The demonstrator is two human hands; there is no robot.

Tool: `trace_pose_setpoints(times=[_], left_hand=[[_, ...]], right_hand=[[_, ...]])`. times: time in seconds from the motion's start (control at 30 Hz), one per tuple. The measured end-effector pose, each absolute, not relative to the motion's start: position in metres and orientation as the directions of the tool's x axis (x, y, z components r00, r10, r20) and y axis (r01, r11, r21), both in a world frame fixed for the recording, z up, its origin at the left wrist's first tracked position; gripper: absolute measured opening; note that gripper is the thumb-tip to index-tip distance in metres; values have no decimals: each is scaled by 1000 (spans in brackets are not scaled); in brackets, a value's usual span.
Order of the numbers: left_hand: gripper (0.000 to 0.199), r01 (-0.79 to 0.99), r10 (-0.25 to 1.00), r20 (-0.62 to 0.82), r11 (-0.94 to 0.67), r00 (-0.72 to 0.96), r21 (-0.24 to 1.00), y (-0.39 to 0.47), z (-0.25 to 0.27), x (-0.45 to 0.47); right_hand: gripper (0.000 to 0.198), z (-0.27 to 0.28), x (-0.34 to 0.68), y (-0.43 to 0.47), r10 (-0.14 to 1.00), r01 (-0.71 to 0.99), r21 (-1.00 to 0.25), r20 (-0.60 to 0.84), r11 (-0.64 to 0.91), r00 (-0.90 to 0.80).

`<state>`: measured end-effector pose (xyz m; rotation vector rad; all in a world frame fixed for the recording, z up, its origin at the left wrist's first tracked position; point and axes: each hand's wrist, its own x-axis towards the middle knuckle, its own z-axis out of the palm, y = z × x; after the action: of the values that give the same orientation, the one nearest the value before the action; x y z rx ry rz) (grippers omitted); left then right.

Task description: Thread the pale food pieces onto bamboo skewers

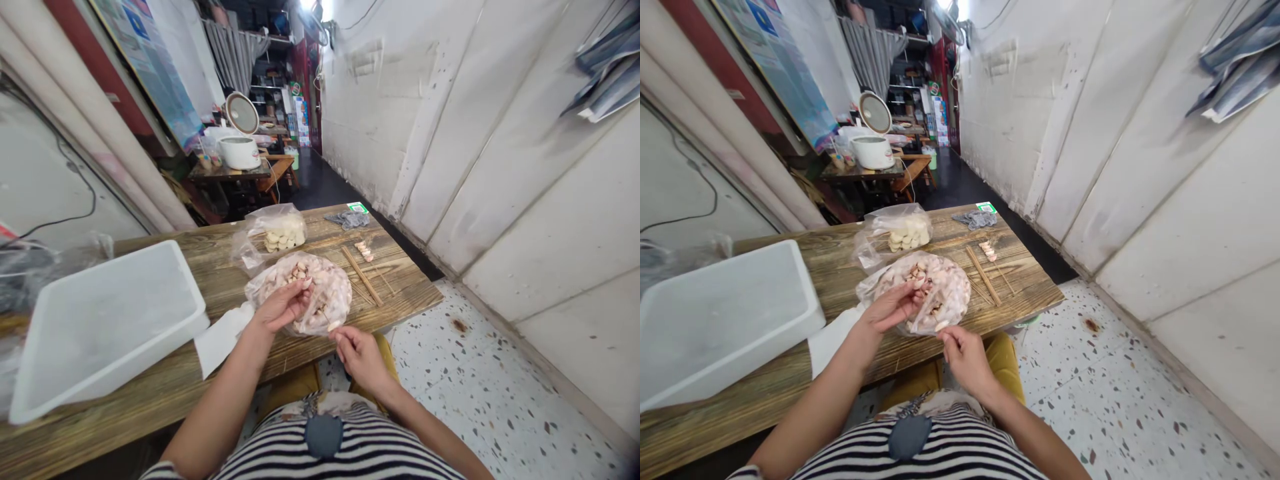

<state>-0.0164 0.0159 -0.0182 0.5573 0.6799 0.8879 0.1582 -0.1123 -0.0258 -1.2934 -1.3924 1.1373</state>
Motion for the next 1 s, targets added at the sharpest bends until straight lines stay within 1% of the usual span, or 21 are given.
trace_pose_setpoints(times=[0.07, 0.13, 0.33, 0.5, 0.57, 0.73, 1.0], left_hand=[[17, -560, 819, -301, 559, 489, 612, 14, -17, -18], [19, -563, 803, -313, 583, 507, 586, 13, -15, -19], [20, -558, 802, -293, 579, 521, 594, 8, -9, -19], [17, -519, 809, -297, 562, 508, 644, 0, -7, -12], [16, -528, 812, -315, 565, 491, 634, -2, -7, -10], [18, -605, 854, -351, 520, 385, 603, 3, -5, -14], [18, -606, 859, -355, 512, 369, 609, -2, -1, -9]], right_hand=[[24, -24, 157, -114, 998, 166, -986, 18, 29, -67], [25, -22, 156, -114, 997, 150, -988, 6, 17, -75], [29, -17, 157, -115, 995, 124, -992, -45, -33, -94], [31, -13, 157, -115, 997, 121, -992, -33, -25, -66], [31, -9, 158, -116, 998, 119, -992, -45, -38, -55], [31, 1, 161, -121, 994, 118, -991, -66, -56, -82], [30, -3, 160, -121, 992, 89, -994, -68, -59, -102]])
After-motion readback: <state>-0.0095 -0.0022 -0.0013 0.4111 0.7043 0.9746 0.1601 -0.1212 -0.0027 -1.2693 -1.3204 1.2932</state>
